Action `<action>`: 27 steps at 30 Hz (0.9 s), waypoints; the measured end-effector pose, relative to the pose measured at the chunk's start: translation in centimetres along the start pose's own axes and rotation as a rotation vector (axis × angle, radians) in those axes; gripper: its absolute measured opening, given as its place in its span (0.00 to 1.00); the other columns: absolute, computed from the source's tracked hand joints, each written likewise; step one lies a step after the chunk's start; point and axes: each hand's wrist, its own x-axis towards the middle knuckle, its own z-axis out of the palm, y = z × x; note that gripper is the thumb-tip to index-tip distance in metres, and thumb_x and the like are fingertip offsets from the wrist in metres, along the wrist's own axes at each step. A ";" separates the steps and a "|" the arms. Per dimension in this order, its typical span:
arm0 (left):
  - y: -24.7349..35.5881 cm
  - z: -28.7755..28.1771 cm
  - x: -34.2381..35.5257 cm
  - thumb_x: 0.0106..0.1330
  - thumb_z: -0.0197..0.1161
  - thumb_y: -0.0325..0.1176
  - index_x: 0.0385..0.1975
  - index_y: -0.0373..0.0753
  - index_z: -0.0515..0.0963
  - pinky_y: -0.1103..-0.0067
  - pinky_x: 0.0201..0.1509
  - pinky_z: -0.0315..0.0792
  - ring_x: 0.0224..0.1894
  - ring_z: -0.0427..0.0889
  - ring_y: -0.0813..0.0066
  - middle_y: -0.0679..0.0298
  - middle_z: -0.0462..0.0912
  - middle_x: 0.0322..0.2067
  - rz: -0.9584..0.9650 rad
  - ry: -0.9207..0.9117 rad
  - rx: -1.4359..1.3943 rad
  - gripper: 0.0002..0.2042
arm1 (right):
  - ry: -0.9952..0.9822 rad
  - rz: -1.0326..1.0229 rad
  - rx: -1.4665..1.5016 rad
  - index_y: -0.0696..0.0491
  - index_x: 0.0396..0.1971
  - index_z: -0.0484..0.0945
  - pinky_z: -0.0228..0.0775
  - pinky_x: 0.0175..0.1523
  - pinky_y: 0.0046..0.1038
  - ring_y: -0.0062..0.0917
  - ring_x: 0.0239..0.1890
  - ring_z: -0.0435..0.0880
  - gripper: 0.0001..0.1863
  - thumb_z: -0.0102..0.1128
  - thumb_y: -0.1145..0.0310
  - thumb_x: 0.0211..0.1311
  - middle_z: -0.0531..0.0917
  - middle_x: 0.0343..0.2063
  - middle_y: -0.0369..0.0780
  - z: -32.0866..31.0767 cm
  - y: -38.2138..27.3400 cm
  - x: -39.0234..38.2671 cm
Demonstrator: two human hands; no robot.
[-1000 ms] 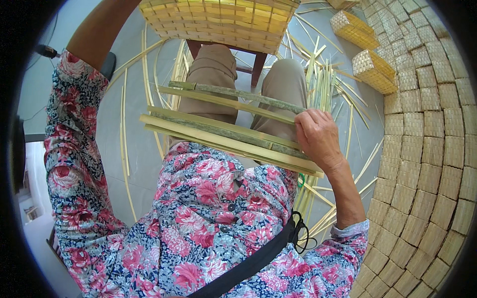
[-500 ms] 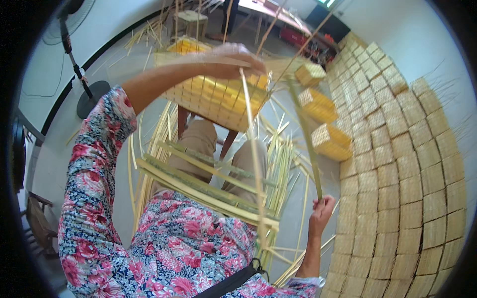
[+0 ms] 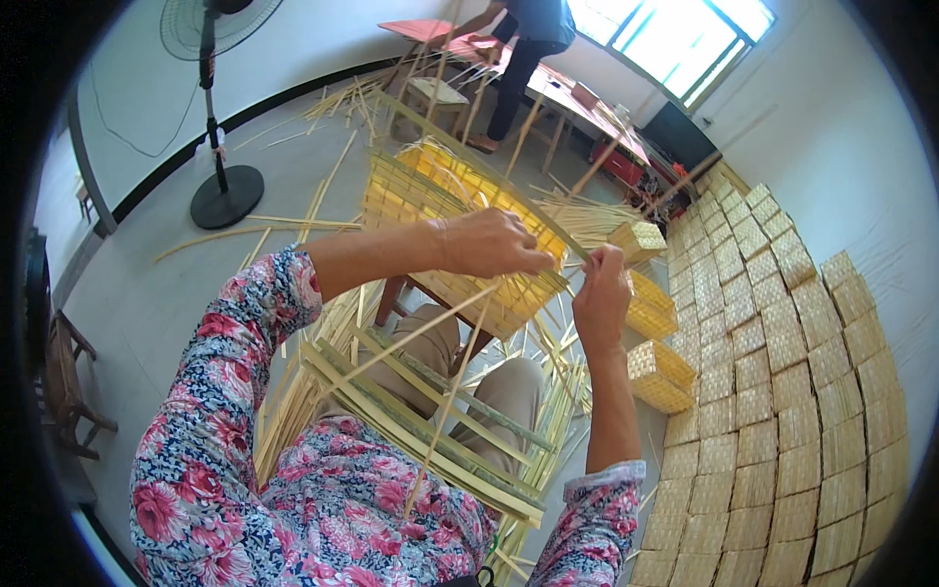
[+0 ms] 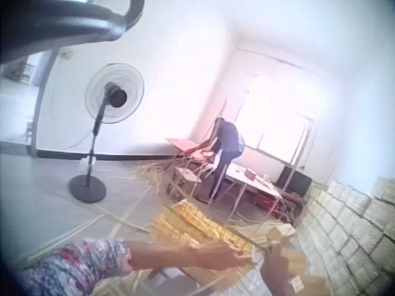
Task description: The person weaves a rectangular basket using thin bamboo strips. They interlace the strips through the vertical frame, trim excess material with scissors, and tighten the weave by hand.
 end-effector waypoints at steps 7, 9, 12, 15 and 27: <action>-0.7 -1.1 0.3 0.62 0.65 0.43 0.55 0.48 0.74 0.67 0.42 0.78 0.38 0.85 0.59 0.59 0.83 0.35 -0.116 -0.020 -0.151 0.21 | -0.107 -0.187 -0.275 0.55 0.37 0.68 0.68 0.38 0.45 0.50 0.35 0.78 0.03 0.49 0.74 0.67 0.78 0.31 0.49 4.2 4.1 1.1; -2.7 -1.7 1.3 0.59 0.68 0.45 0.57 0.46 0.73 0.67 0.47 0.76 0.44 0.83 0.58 0.56 0.82 0.42 -0.120 0.410 -0.115 0.26 | -0.138 -0.200 -0.286 0.54 0.37 0.69 0.68 0.39 0.44 0.47 0.35 0.78 0.04 0.50 0.76 0.64 0.78 0.33 0.47 4.0 4.2 0.6; -6.8 -4.2 2.3 0.58 0.71 0.45 0.61 0.41 0.70 0.67 0.57 0.72 0.52 0.79 0.56 0.53 0.78 0.52 -0.359 0.960 -0.138 0.32 | -0.130 -0.185 -0.281 0.52 0.39 0.72 0.70 0.42 0.42 0.44 0.38 0.79 0.07 0.50 0.77 0.61 0.79 0.38 0.44 3.6 4.4 0.1; -8.7 -11.3 -0.4 0.64 0.62 0.34 0.59 0.35 0.70 0.66 0.53 0.74 0.49 0.80 0.57 0.52 0.80 0.45 -0.584 1.348 -0.336 0.24 | -0.058 -0.190 -0.226 0.52 0.44 0.77 0.72 0.47 0.39 0.43 0.44 0.80 0.13 0.50 0.79 0.61 0.81 0.43 0.44 2.3 3.4 -0.1; -4.1 2.3 -6.7 0.56 0.64 0.24 0.64 0.48 0.68 0.67 0.60 0.67 0.55 0.72 0.59 0.60 0.69 0.60 -0.512 0.331 0.236 0.32 | 0.338 0.534 0.700 0.58 0.43 0.80 0.78 0.35 0.20 0.15 0.36 0.80 0.09 0.62 0.70 0.67 0.81 0.37 0.36 4.9 6.3 -1.9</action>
